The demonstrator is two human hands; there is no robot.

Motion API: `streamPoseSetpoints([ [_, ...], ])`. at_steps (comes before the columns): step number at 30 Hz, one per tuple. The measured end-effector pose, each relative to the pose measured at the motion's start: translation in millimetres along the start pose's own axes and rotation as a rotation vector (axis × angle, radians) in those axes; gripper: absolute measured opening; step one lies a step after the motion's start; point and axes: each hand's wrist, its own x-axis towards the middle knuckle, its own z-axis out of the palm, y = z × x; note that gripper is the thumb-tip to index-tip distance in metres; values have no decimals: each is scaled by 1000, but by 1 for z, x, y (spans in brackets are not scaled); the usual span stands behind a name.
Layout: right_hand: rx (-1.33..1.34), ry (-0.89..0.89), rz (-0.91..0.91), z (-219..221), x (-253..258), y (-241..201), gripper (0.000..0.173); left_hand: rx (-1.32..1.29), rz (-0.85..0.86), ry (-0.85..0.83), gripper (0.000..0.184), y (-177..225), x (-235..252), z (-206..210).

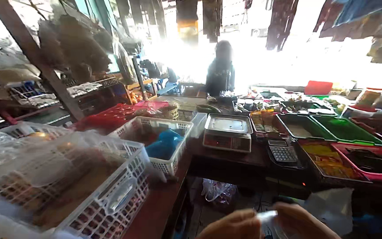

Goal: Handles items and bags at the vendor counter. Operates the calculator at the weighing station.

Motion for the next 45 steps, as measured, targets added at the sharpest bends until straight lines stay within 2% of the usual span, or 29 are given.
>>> streamPoseSetpoints([
  [3,110,542,40,32,55,67,23,-41,71,424,22,6,84,-9],
  [5,128,674,223,60,78,72,34,187,77,639,19,1,124,-25],
  [7,329,504,311,67,88,84,36,468,107,754,17,-14,145,-41],
  [8,401,395,311,60,93,96,32,579,125,800,16,-26,150,-51],
  [10,333,210,291,38,105,115,28,695,130,864,16,-48,152,-70],
  [12,82,132,156,14,120,131,25,651,48,856,17,-52,150,-91],
  [15,-31,238,-18,-10,146,150,20,425,-26,745,16,-41,140,-124],
  [17,89,297,-27,-19,165,157,19,344,-4,677,12,-37,133,-145],
  [19,317,284,33,-25,188,165,15,336,6,622,10,-35,131,-166],
  [20,426,224,72,-27,199,171,17,356,-6,592,11,-34,132,-175],
  [22,594,5,134,-33,219,182,33,347,-37,527,14,-33,137,-195],
  [23,660,-109,144,-38,230,188,35,313,-48,494,17,-31,139,-206],
  [25,741,-211,118,-44,253,197,29,283,-36,454,20,-24,144,-228],
  [28,729,-246,25,-49,287,204,22,367,89,522,14,-15,147,-256],
  [31,455,-194,-96,-48,322,204,46,404,278,779,10,-19,153,-275],
  [32,336,-150,-122,-46,333,201,52,466,340,874,11,-20,155,-282],
  [34,184,-70,-154,-37,352,193,50,684,421,1024,11,-21,155,-302],
  [36,120,-59,-164,-29,365,189,53,932,433,1125,16,-16,156,-314],
  [38,129,-130,-139,-30,377,186,61,1090,409,1164,16,-11,161,-322],
  [40,203,-156,-187,-26,385,191,70,1137,422,1155,11,-7,167,-329],
  [43,394,-36,-357,-6,390,215,80,1074,443,1145,13,-2,179,-332],
  [45,495,-41,-313,-10,392,221,92,965,430,1099,18,-3,188,-332],
])
